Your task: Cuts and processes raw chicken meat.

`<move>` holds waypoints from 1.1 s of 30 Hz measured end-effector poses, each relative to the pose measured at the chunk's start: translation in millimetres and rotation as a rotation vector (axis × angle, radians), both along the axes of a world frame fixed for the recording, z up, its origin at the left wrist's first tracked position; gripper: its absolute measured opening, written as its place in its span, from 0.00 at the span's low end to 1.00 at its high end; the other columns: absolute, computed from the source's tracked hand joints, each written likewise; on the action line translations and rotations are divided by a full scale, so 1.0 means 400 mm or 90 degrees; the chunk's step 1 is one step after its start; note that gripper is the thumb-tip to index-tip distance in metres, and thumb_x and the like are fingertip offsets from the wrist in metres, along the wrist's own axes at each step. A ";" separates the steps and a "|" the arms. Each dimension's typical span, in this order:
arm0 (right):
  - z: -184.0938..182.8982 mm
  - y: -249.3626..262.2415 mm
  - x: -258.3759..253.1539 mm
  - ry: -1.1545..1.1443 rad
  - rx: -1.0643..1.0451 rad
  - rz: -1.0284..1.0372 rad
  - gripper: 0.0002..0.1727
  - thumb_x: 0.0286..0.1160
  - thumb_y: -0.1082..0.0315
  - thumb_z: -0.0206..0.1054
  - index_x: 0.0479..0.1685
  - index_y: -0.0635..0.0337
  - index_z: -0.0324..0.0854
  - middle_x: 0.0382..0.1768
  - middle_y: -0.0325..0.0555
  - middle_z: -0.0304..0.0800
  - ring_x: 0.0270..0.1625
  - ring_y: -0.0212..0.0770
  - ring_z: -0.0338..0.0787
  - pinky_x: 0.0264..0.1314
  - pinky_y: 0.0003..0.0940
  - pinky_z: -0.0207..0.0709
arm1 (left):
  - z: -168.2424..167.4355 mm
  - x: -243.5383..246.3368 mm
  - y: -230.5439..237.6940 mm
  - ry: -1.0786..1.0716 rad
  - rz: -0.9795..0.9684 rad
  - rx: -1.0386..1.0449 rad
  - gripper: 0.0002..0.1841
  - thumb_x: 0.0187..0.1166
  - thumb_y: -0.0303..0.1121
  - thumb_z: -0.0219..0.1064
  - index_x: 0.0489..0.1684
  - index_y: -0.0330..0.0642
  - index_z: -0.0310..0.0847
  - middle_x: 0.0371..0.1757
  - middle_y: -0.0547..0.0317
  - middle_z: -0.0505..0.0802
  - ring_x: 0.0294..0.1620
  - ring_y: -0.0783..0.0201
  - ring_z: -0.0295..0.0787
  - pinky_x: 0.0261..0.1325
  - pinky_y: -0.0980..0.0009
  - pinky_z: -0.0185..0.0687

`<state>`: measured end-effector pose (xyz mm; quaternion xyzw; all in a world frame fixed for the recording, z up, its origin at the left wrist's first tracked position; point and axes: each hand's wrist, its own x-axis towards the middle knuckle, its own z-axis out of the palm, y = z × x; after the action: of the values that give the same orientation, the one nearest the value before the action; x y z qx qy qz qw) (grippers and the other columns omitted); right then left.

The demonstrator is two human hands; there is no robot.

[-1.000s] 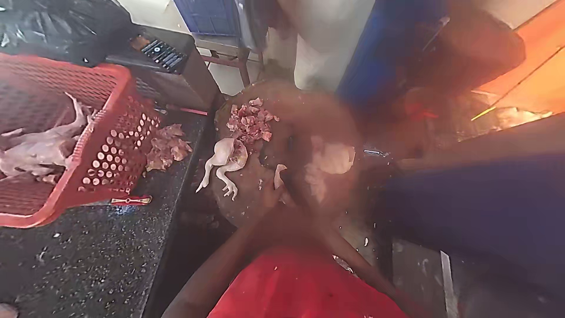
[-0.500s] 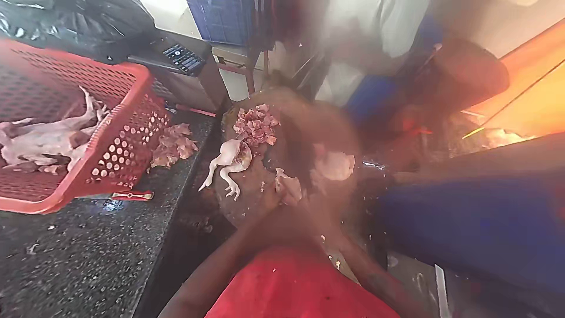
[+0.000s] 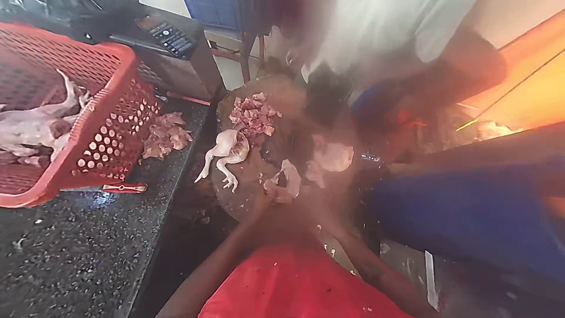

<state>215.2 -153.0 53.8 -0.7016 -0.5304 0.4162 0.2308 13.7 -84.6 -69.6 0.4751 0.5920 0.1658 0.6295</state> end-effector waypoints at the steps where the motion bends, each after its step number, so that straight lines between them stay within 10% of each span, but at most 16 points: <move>1: -0.001 -0.013 -0.003 0.046 0.056 -0.011 0.32 0.92 0.45 0.40 0.62 0.65 0.77 0.28 0.42 0.79 0.28 0.36 0.80 0.35 0.38 0.81 | -0.002 -0.005 -0.005 0.007 0.018 -0.011 0.26 0.82 0.35 0.67 0.75 0.29 0.71 0.58 0.39 0.90 0.53 0.54 0.93 0.61 0.54 0.89; 3: -0.035 -0.052 -0.013 0.098 0.096 -0.015 0.38 0.89 0.37 0.38 0.54 0.65 0.79 0.23 0.36 0.74 0.23 0.30 0.75 0.29 0.32 0.76 | -0.013 -0.005 -0.010 -0.003 0.044 -0.012 0.28 0.81 0.35 0.67 0.77 0.30 0.69 0.59 0.40 0.90 0.54 0.55 0.93 0.60 0.55 0.90; 6: -0.126 -0.103 0.002 0.023 -0.104 0.052 0.32 0.95 0.47 0.42 0.68 0.67 0.79 0.42 0.58 0.89 0.44 0.50 0.89 0.56 0.51 0.83 | -0.005 -0.012 -0.017 -0.027 0.038 0.004 0.30 0.80 0.34 0.68 0.80 0.32 0.68 0.62 0.40 0.89 0.58 0.54 0.91 0.64 0.55 0.88; 10: -0.123 -0.110 0.015 -0.038 -0.184 0.008 0.33 0.94 0.44 0.44 0.70 0.65 0.79 0.51 0.62 0.90 0.56 0.56 0.90 0.65 0.59 0.80 | 0.051 -0.070 -0.037 -0.119 0.114 -0.014 0.23 0.83 0.32 0.62 0.74 0.29 0.71 0.57 0.44 0.91 0.55 0.59 0.91 0.63 0.59 0.88; 18: -0.157 -0.078 0.019 0.161 -0.222 0.083 0.33 0.96 0.45 0.37 0.62 0.64 0.79 0.37 0.50 0.82 0.35 0.43 0.81 0.45 0.44 0.79 | 0.112 -0.157 -0.012 -0.171 0.162 -0.087 0.19 0.95 0.39 0.44 0.71 0.35 0.70 0.41 0.52 0.90 0.37 0.61 0.89 0.43 0.61 0.89; 26: -0.237 -0.194 0.169 0.248 -0.188 -0.186 0.32 0.94 0.42 0.31 0.48 0.58 0.75 0.17 0.34 0.66 0.13 0.33 0.65 0.17 0.32 0.67 | 0.241 -0.037 0.049 0.109 -0.160 0.087 0.29 0.91 0.44 0.57 0.86 0.37 0.63 0.68 0.41 0.87 0.61 0.54 0.91 0.67 0.53 0.86; 33: -0.247 -0.221 0.155 0.145 -0.187 -0.184 0.31 0.95 0.45 0.36 0.52 0.60 0.78 0.23 0.39 0.72 0.22 0.36 0.72 0.28 0.37 0.73 | 0.160 -0.002 0.133 0.259 -0.361 0.316 0.21 0.88 0.35 0.59 0.78 0.48 0.79 0.72 0.53 0.89 0.74 0.55 0.84 0.80 0.50 0.75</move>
<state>277.2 -241.6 -44.9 -0.7448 -0.3285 0.5281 0.2418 12.7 -31.4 -5.7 0.7793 0.4923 0.0265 0.3868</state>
